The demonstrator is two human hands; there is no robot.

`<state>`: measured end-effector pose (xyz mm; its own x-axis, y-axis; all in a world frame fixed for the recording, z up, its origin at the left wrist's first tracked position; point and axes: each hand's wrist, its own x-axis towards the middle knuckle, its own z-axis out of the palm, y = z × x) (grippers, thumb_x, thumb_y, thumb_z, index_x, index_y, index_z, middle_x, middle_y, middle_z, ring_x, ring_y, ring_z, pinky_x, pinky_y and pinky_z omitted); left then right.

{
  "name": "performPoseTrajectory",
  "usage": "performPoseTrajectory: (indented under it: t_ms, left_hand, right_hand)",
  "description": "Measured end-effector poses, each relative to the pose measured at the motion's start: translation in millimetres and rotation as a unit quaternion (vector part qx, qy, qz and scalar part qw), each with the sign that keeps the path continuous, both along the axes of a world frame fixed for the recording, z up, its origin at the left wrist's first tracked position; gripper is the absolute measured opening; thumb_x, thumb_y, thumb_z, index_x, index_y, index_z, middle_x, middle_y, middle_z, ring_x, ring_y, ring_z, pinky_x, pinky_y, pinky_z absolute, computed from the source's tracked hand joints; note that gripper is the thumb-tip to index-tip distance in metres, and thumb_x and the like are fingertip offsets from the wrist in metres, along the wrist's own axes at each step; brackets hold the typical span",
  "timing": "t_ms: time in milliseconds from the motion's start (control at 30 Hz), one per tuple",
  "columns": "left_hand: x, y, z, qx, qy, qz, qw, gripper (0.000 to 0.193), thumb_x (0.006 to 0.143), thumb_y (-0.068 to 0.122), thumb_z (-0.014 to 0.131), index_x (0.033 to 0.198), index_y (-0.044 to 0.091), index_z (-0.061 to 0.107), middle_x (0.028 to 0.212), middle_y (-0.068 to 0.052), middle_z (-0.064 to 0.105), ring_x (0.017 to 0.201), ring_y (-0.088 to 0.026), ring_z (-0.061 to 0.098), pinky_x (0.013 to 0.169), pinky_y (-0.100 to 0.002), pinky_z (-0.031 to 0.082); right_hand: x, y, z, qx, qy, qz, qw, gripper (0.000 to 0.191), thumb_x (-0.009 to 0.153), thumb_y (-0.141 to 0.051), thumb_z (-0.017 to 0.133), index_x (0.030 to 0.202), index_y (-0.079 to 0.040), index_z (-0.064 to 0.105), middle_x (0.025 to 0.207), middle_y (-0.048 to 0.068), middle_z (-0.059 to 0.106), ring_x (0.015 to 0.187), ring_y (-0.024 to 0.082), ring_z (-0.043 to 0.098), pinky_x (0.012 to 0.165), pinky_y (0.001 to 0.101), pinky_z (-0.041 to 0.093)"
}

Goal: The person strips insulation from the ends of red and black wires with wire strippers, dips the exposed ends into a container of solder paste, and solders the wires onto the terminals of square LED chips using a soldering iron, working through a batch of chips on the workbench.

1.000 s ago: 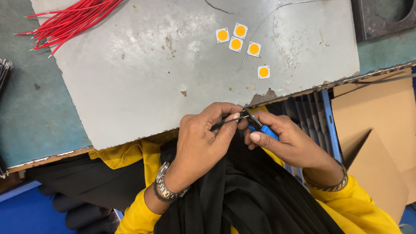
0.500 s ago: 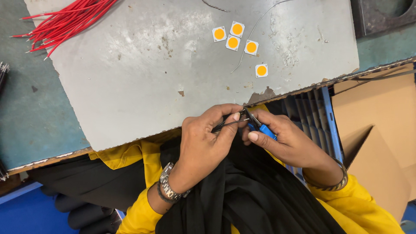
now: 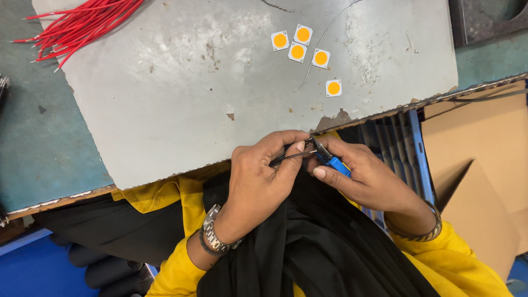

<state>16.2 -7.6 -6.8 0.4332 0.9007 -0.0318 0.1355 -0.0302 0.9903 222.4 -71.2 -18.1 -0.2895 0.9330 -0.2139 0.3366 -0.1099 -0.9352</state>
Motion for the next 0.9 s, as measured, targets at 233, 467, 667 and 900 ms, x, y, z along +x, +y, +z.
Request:
performPoseTrajectory:
  t_ms: [233,467,667,900]
  left_hand:
    - [0.5,1.3,1.7,-0.018,0.016,-0.001,1.0,0.017,0.096,0.009,0.068,0.11,0.001,0.074,0.082,-0.009,0.08,0.071,-0.012,0.078,0.062,-0.023,0.056]
    - [0.5,1.2,0.3,-0.01,-0.007,-0.002,1.0,0.017,0.097,0.008,0.067,0.11,0.0,0.073,0.088,-0.009,0.08,0.078,-0.013,0.08,0.068,-0.023,0.059]
    - [0.2,1.5,-0.7,-0.006,-0.015,-0.005,1.0,0.017,0.097,0.007,0.067,0.111,-0.001,0.072,0.092,-0.01,0.081,0.083,-0.014,0.081,0.072,-0.024,0.061]
    - [0.0,2.3,-0.1,-0.016,-0.014,-0.011,1.0,0.018,0.096,0.007,0.066,0.112,-0.001,0.072,0.091,-0.01,0.081,0.083,-0.015,0.081,0.073,-0.024,0.062]
  right_hand:
    - [2.0,-1.6,-2.5,-0.001,0.04,0.0,0.999,0.037,0.102,-0.019,0.059,0.134,-0.001,0.057,0.103,0.006,0.071,0.096,0.016,0.069,0.089,0.0314,0.055]
    - [1.9,-1.4,-4.4,-0.009,0.008,-0.007,1.0,0.034,0.101,-0.02,0.061,0.13,-0.002,0.06,0.098,0.005,0.071,0.089,0.014,0.068,0.083,0.0296,0.055]
    - [1.4,0.3,-2.4,0.004,0.004,-0.002,1.0,0.036,0.101,-0.02,0.06,0.132,-0.003,0.059,0.098,0.005,0.071,0.089,0.014,0.069,0.083,0.0294,0.055]
    - [2.4,0.0,-2.3,-0.003,0.015,-0.001,1.0,0.032,0.102,-0.02,0.061,0.128,-0.003,0.06,0.098,0.004,0.07,0.089,0.014,0.068,0.082,0.0294,0.055]
